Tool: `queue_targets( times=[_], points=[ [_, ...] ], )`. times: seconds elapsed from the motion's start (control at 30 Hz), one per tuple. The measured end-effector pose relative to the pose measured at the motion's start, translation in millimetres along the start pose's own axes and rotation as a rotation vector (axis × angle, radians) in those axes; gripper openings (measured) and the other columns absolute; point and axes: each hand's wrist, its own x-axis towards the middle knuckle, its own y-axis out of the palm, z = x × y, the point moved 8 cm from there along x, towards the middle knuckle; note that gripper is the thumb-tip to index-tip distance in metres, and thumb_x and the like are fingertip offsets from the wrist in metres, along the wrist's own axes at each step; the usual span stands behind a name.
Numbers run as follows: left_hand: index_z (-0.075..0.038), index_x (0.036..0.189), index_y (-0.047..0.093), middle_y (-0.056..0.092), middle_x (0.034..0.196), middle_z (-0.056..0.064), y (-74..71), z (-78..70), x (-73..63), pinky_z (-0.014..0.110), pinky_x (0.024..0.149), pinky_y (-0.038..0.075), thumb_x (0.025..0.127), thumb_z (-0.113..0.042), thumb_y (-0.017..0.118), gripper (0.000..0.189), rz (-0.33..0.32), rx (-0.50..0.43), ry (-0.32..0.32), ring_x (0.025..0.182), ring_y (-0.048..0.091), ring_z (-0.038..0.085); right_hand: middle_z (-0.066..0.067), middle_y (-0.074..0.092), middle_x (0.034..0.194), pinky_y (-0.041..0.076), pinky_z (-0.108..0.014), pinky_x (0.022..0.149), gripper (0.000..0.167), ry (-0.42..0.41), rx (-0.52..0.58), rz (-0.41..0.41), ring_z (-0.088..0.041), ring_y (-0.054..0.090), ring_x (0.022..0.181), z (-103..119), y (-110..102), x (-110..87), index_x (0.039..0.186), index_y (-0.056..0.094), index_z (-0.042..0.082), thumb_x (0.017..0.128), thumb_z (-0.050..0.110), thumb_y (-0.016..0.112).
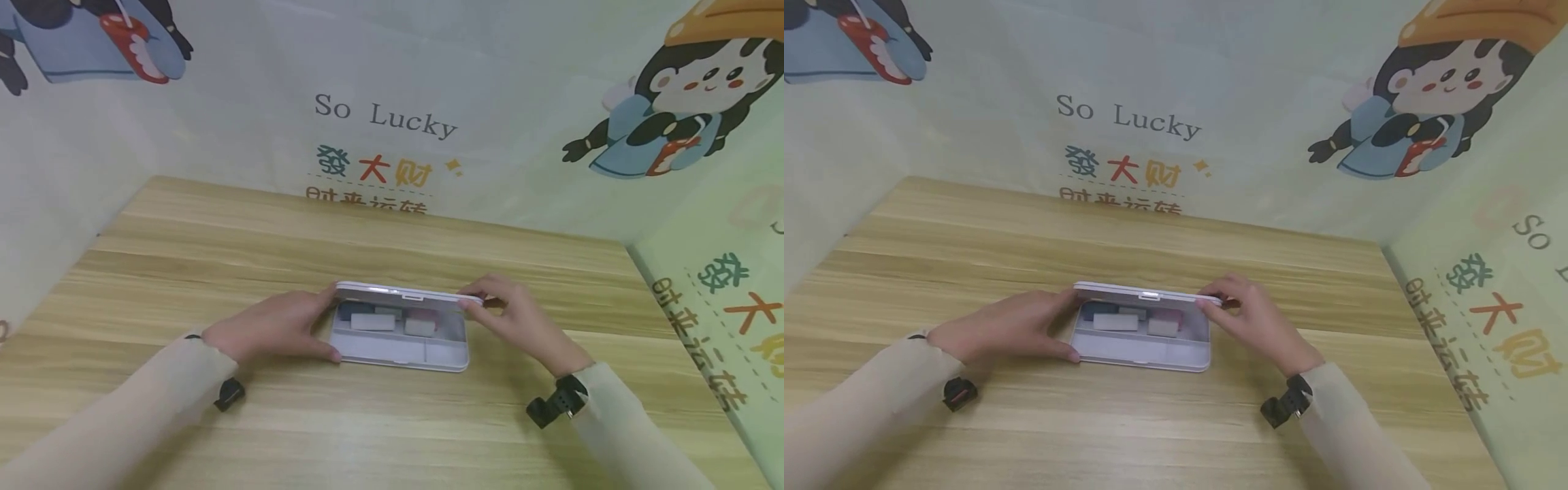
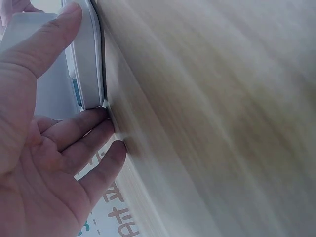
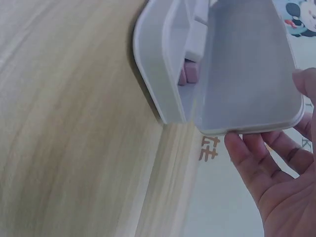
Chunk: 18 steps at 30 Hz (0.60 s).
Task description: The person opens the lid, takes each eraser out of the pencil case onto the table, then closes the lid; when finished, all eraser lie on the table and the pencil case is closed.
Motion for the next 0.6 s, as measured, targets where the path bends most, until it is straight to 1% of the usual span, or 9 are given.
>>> queue_targets(
  times=[0.07,0.17,0.2,0.27,0.33,0.43,0.5,0.6],
  points=[
    [0.000,0.167,0.018,0.052,0.159,0.021,-0.1,0.4,-1.1,0.052,0.121,0.045,0.080,-0.058,0.085,0.124,-0.004,-0.022,-0.004,0.142,0.056,0.037,-0.012,0.076,0.111,0.065,-0.037,0.089,0.017,0.021,0.050,-0.009,-0.016,0.067,0.099,-3,-2,1.4,0.112,0.077,0.004,0.102,0.014,0.068],
    [-0.005,0.169,0.013,0.044,0.165,0.018,0.3,0.8,-2.2,0.052,0.124,0.041,0.080,-0.057,0.086,0.126,-0.011,-0.044,-0.005,0.148,0.051,0.036,-0.017,0.077,0.113,0.066,-0.034,0.088,0.020,0.078,0.129,-0.033,-0.012,0.070,0.100,-11,-5,2.2,0.114,0.075,0.000,0.104,0.014,0.065],
    [-0.006,0.169,0.011,0.042,0.166,0.017,0.3,0.8,-2.6,0.052,0.125,0.040,0.080,-0.057,0.085,0.127,-0.010,-0.049,-0.008,0.149,0.049,0.036,-0.019,0.076,0.114,0.066,-0.033,0.088,0.022,0.096,0.158,-0.042,-0.011,0.071,0.099,-14,-6,2.3,0.115,0.074,-0.002,0.105,0.014,0.064],
    [-0.004,0.168,0.010,0.038,0.168,0.017,0.8,1.4,-3.0,0.053,0.126,0.038,0.081,-0.057,0.084,0.127,-0.007,-0.052,-0.015,0.151,0.046,0.036,-0.023,0.075,0.114,0.066,-0.033,0.089,0.024,0.128,0.219,-0.062,-0.011,0.073,0.096,-20,-8,2.8,0.118,0.071,-0.005,0.105,0.013,0.062],
    [-0.003,0.168,0.009,0.037,0.168,0.017,1.4,1.8,-2.9,0.053,0.125,0.039,0.082,-0.058,0.083,0.126,0.000,-0.049,-0.022,0.151,0.046,0.036,-0.026,0.074,0.114,0.066,-0.035,0.089,0.025,0.152,0.272,-0.080,-0.011,0.075,0.094,-26,-10,3.5,0.119,0.070,-0.008,0.106,0.013,0.062],
    [0.000,0.167,0.010,0.041,0.166,0.019,1.9,1.4,-2.5,0.052,0.124,0.041,0.083,-0.058,0.082,0.125,0.009,-0.043,-0.026,0.150,0.048,0.036,-0.028,0.073,0.114,0.066,-0.035,0.090,0.028,0.179,0.334,-0.094,-0.010,0.076,0.092,-32,-11,6.1,0.120,0.067,-0.010,0.106,0.013,0.062],
    [0.001,0.167,0.009,0.046,0.163,0.020,1.3,0.0,-2.5,0.053,0.123,0.043,0.083,-0.056,0.083,0.125,0.003,-0.039,-0.011,0.147,0.052,0.036,-0.027,0.073,0.113,0.066,-0.036,0.090,0.030,0.203,0.368,-0.105,-0.008,0.076,0.091,-36,-11,9.4,0.120,0.067,-0.011,0.106,0.015,0.063],
    [-0.002,0.168,0.007,0.049,0.161,0.018,0.7,-0.8,-2.4,0.053,0.123,0.043,0.083,-0.052,0.085,0.126,-0.004,-0.049,-0.004,0.145,0.054,0.035,-0.023,0.073,0.111,0.066,-0.037,0.089,0.032,0.235,0.410,-0.129,-0.006,0.075,0.089,-40,-10,15.9,0.121,0.066,-0.011,0.106,0.017,0.062]
  ],
)
